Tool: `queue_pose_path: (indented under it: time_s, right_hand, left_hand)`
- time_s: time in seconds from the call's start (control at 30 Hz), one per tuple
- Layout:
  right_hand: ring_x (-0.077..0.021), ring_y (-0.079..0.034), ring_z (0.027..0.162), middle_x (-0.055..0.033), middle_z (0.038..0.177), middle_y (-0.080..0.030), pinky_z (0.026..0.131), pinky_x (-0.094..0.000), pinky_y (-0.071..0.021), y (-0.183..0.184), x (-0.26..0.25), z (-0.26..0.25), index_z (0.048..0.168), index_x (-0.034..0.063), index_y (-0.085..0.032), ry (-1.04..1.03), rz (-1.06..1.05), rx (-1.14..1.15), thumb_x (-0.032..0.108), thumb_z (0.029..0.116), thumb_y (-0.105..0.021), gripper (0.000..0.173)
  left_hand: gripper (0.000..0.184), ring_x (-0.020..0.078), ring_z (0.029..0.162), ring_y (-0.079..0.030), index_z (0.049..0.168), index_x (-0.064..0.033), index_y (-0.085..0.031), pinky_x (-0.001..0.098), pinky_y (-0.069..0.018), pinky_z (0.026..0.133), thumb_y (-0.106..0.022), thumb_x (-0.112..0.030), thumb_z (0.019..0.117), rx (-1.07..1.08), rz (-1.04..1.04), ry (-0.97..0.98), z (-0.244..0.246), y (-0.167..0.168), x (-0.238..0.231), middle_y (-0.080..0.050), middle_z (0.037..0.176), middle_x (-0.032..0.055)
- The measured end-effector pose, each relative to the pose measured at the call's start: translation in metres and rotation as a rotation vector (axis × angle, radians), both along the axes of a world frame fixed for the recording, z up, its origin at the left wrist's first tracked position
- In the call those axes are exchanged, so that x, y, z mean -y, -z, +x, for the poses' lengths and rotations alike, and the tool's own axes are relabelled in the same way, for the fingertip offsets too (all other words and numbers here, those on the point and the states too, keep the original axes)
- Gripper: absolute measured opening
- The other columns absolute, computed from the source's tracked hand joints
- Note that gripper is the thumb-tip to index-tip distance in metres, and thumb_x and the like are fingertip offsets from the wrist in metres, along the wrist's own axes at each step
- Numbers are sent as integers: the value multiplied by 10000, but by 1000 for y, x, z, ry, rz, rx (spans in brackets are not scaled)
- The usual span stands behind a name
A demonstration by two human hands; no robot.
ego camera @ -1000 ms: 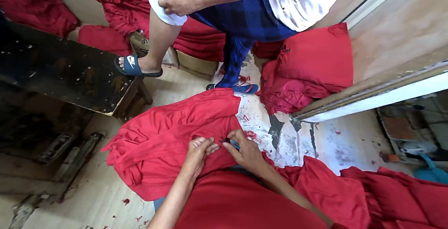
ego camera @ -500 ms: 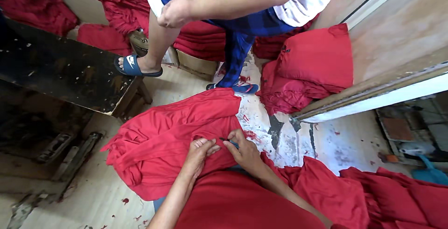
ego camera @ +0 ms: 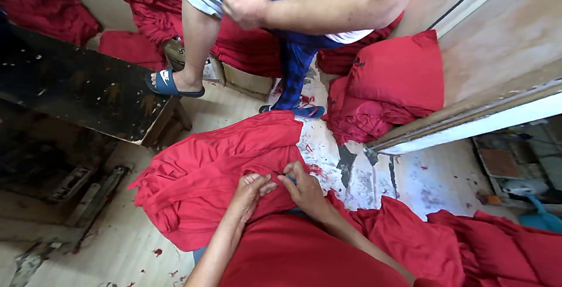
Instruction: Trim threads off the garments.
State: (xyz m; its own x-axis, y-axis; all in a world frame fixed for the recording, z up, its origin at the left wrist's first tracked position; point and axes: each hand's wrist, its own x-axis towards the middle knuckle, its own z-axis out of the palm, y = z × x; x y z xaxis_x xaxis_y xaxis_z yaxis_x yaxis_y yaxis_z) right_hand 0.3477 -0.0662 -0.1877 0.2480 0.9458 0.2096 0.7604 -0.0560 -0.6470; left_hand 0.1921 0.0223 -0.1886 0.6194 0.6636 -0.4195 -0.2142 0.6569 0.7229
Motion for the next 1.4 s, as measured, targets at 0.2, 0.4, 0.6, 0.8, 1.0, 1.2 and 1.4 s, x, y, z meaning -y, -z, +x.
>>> queue_pose_path:
  time_s: [0.2,0.4,0.6,0.8,1.0,1.2,1.4]
  right_hand:
    - [-119,-588,666,-27,745,-604,635,-336,-516,5,-1,5,1144,-30,-572,85,12,-368,232,1038,-551,284]
    - [-87,-647,783,-41,901,-702,764,-308,-556,5,-11,12,1347,-50,-523,120,-68,-645,258,946,-682,530]
    - [-157,-662,926,-123,973,-702,885,-381,-535,11,-12,33,1042,-36,-703,224,-81,-464,206,1038,-550,286]
    - [-90,-585,568,-74,900,-651,535,-273,-523,13,25,85,1363,-76,-402,532,40,-539,107,1059,-438,356]
    - [-277,-690,893,-166,999,-705,813,-498,-565,-1,37,40,1316,-12,-584,248,-287,-361,340,972,-669,499]
    - [-157,-625,771,-54,870,-659,746,-380,-542,10,33,27,1370,-22,-483,224,-283,-497,160,922,-693,527]
    - [-190,-629,679,-84,811,-658,672,-423,-543,2,46,46,1209,-4,-639,225,-292,-311,281,1091,-445,365]
  left_hand:
    - [257,175,742,-750,824,-35,-607,339,-627,789,-460,14,1029,9,-25,-6,1,0,-1,-746,778,88]
    - [276,162,706,-735,783,-36,-605,327,-623,764,-476,17,1022,-3,-11,-9,2,3,-1,-733,743,77]
    - [151,155,681,-717,953,-18,-489,345,-633,735,-414,-37,1082,-148,-10,-161,11,-4,4,-680,735,55]
    - [183,148,726,-643,1156,-41,-455,360,-595,736,-341,-180,1124,-111,-60,-196,12,-4,-1,-588,807,42]
    - [59,124,733,-647,1110,-17,-484,319,-594,705,-481,-53,1063,-136,-29,-193,20,-2,-1,-628,871,59]
    - [211,144,676,-694,1025,71,-605,328,-615,685,-620,-139,1009,-661,669,4,-1,-6,-12,-674,766,73]
    - [312,304,818,-684,1078,39,-663,512,-541,787,-643,-262,997,-1067,995,170,-22,-44,-16,-693,890,158]
